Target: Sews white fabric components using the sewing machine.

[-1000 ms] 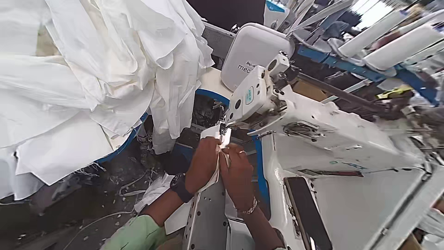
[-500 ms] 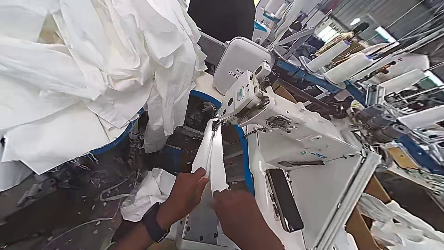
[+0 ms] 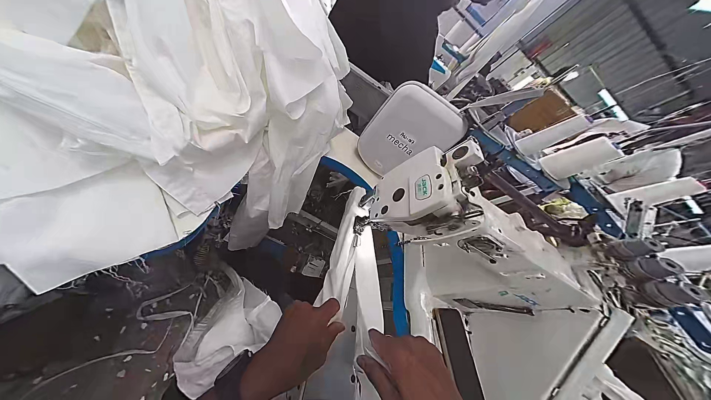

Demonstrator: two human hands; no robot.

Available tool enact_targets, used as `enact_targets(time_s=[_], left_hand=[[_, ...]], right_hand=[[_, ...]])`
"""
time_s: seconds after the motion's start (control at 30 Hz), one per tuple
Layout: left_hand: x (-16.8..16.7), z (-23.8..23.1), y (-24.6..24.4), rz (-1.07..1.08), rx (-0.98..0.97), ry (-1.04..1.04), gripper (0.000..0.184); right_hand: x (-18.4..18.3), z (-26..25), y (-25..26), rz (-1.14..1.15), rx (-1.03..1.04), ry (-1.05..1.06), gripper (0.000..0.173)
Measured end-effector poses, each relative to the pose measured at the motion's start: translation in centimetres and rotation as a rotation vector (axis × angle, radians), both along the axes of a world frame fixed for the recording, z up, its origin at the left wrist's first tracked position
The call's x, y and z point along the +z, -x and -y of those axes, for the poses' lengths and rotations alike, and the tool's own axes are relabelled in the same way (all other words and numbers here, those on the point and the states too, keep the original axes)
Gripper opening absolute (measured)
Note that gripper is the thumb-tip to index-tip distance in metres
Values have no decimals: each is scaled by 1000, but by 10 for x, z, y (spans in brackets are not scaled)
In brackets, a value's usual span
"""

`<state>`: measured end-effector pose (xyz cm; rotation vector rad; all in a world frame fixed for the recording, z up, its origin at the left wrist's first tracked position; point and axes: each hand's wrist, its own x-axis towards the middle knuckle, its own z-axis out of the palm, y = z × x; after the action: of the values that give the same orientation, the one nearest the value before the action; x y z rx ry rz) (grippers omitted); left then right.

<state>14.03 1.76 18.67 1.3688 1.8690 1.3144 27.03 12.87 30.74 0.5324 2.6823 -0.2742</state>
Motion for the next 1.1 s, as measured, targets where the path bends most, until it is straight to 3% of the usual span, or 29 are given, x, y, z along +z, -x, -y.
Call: enact_targets(time_s=[0.07,0.13,0.27,0.4,0.5,0.63,0.73,0.83,0.93,1.03,1.1], left_hand=[[-17,-6,1,-133,123,-229,27],[-24,-13,3,-196,169,-295,30],[-14,-16,2,-222,140,-208,27],[-9,-9,1,-186,142,-184,26],[-13,-10,-11,-190,154,-200,25],[-18,-18,0,-211,184,-224,29],[-14,-16,-1,-219,153,-216,26],[-14,-13,-2,-223,165,-181,25],[-12,-15,2,-173,127,-135,24],[-5,-11,0,-276,130,-168,23],[2,-5,-6,-313,142,-160,20]], right_hand=[[-19,-7,1,-27,50,106,35],[-35,-8,0,26,-51,122,37],[-9,-4,-4,-33,-28,7,35],[-22,-8,-3,63,-76,23,38],[-15,-7,-5,-77,15,-62,34],[-27,-14,0,35,-46,-5,34],[-11,-10,2,-63,9,-75,32],[-17,-13,-2,26,1,51,33],[-7,2,1,-1,-40,-86,30],[-2,24,4,-99,-22,-256,20],[-6,29,9,-127,-54,-344,23]])
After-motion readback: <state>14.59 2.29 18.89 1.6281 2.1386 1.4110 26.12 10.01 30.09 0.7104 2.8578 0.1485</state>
